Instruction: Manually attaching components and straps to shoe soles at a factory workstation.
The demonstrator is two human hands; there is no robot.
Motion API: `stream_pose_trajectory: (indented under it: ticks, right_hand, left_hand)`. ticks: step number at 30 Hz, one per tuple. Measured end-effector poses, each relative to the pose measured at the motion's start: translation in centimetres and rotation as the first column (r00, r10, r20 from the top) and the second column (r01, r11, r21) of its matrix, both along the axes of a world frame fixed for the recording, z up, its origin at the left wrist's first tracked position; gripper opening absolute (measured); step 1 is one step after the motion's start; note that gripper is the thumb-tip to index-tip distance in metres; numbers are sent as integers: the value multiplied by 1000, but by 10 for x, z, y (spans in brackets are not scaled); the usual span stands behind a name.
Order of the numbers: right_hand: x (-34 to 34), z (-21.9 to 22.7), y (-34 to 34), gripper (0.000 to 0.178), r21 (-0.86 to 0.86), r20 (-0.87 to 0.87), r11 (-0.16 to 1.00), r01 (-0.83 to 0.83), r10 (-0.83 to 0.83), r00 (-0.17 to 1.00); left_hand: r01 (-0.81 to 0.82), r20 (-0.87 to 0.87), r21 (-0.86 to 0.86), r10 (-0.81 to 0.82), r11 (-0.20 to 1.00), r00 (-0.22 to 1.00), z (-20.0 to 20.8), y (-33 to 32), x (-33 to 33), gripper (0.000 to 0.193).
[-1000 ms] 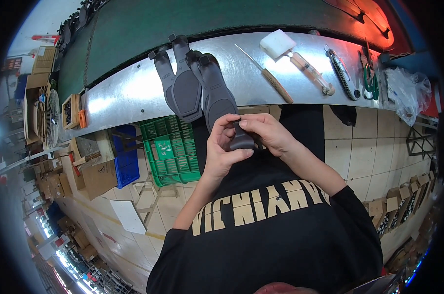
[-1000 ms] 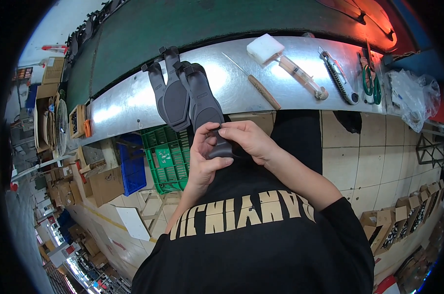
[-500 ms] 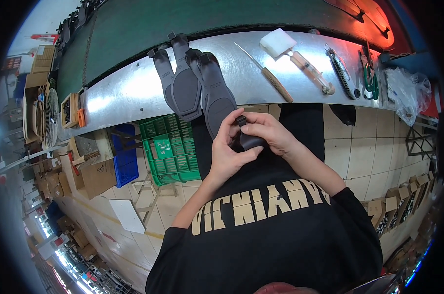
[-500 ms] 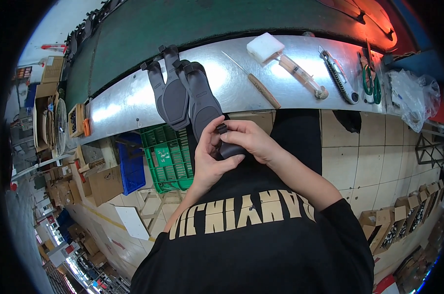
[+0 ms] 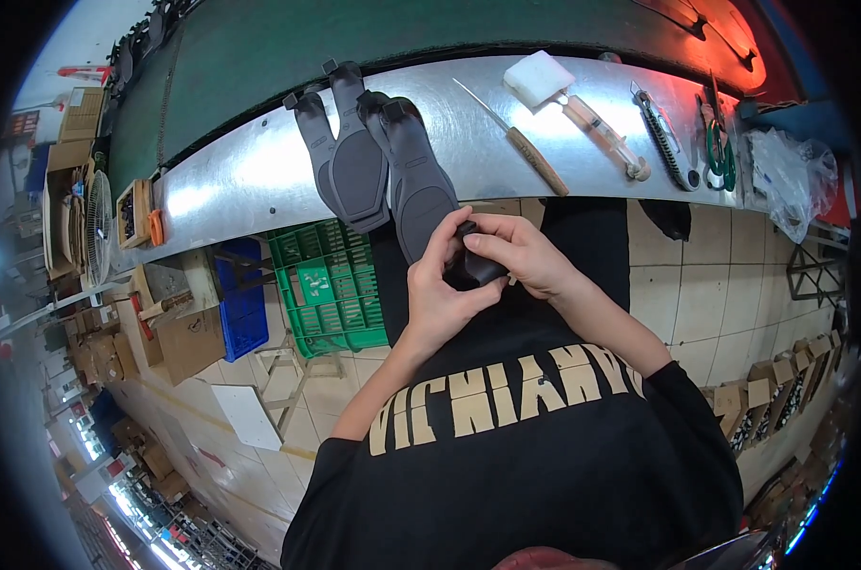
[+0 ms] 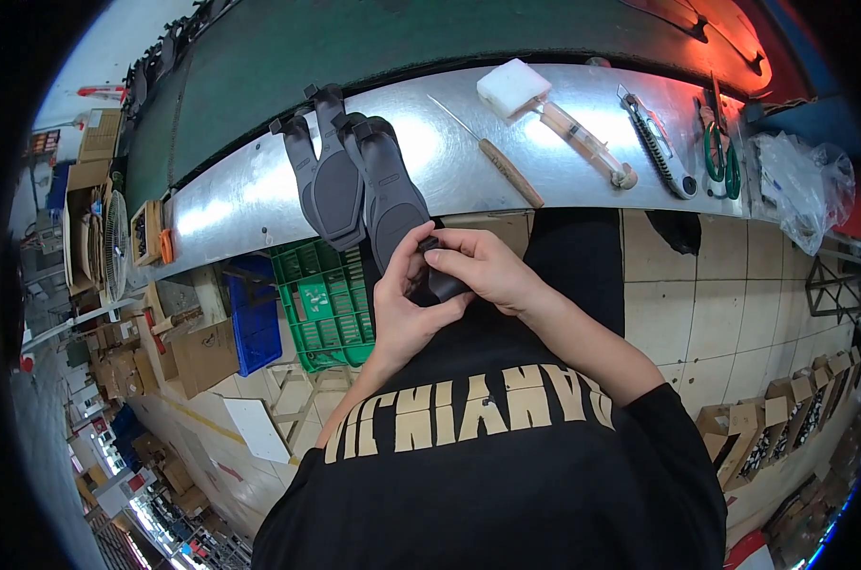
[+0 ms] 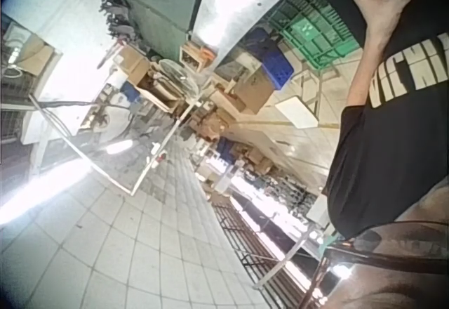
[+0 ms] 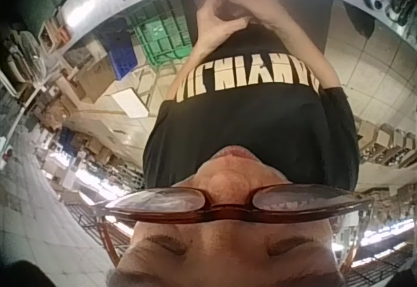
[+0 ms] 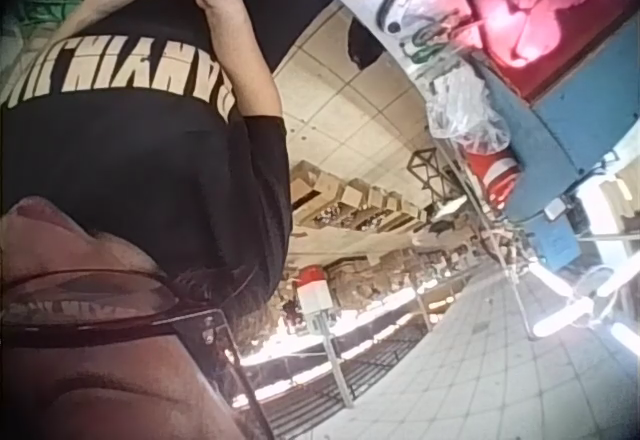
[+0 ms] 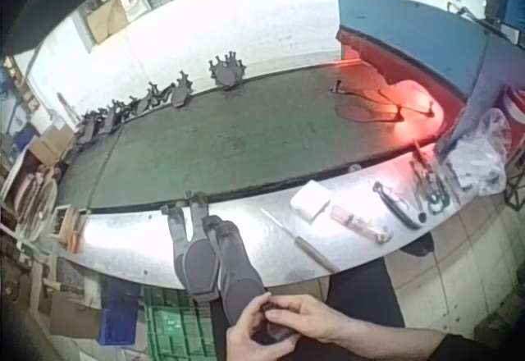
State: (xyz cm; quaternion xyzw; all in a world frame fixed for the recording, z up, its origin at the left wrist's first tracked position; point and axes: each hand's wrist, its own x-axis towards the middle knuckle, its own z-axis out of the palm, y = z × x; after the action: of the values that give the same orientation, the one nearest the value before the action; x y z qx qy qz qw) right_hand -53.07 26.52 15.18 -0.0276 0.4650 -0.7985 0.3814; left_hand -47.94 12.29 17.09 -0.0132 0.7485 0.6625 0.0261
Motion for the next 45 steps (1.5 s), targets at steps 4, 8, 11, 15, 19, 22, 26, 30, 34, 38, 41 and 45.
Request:
stream_pose_trajectory:
  ticks: [4, 8, 11, 15, 19, 22, 26, 30, 34, 38, 41, 45]
  right_hand:
    - [0, 2, 0, 28, -15, 0, 1000, -4, 4, 1000]
    - [0, -1, 0, 28, -6, 17, 1000, -5, 5, 1000]
    - [1, -1, -1, 28, -14, 32, 1000, 5, -4, 999]
    - [0, 1, -1, 27, -15, 33, 1000, -9, 9, 999]
    - [0, 1, -1, 26, -23, 57, 1000, 1, 1, 998]
    - [2, -1, -1, 24, -10, 87, 999, 32, -31, 996]
    - [4, -3, -2, 25, -24, 68, 998, 55, -53, 996]
    - [-1, 3, -2, 29, -78, 85, 997, 4, 2, 996]
    - [-2, 8, 5, 33, -16, 72, 999, 44, -43, 996]
    - [3, 2, 9, 42, 31, -256, 995, 97, -86, 963]
    - [7, 34, 11, 50, 321, -371, 947, -30, 155, 916]
    - [9, 32, 8, 47, 319, -441, 945, 72, 80, 894]
  left_hand:
    - [13, -5, -28, -14, 1000, 1000, -2, -2, 0, 79]
    - [7, -16, -15, -7, 1000, 1000, -2, -1, 0, 80]
    - [4, -13, -17, -4, 1000, 1000, -1, -1, 0, 80]
    - [0, -13, -10, 0, 1000, 1000, -1, -1, 0, 80]
    - [8, -18, -17, -8, 1000, 1000, -2, -1, 0, 79]
    - [-2, -23, -56, 1, 998, 1000, -1, 1, 1, 77]
    - [21, -91, -236, -43, 972, 995, 2, -1, 2, 73]
    - [20, -32, -177, -26, 984, 999, 7, -4, -2, 75]
    - [-4, 102, 52, -2, 999, 995, 7, -17, -3, 82]
    - [-88, 166, 354, 30, 931, 986, 14, -23, -7, 82]
    - [-84, 186, 385, 12, 919, 983, 14, -32, -6, 80]
    - [-129, 184, 521, 36, 844, 982, 10, -29, -3, 68]
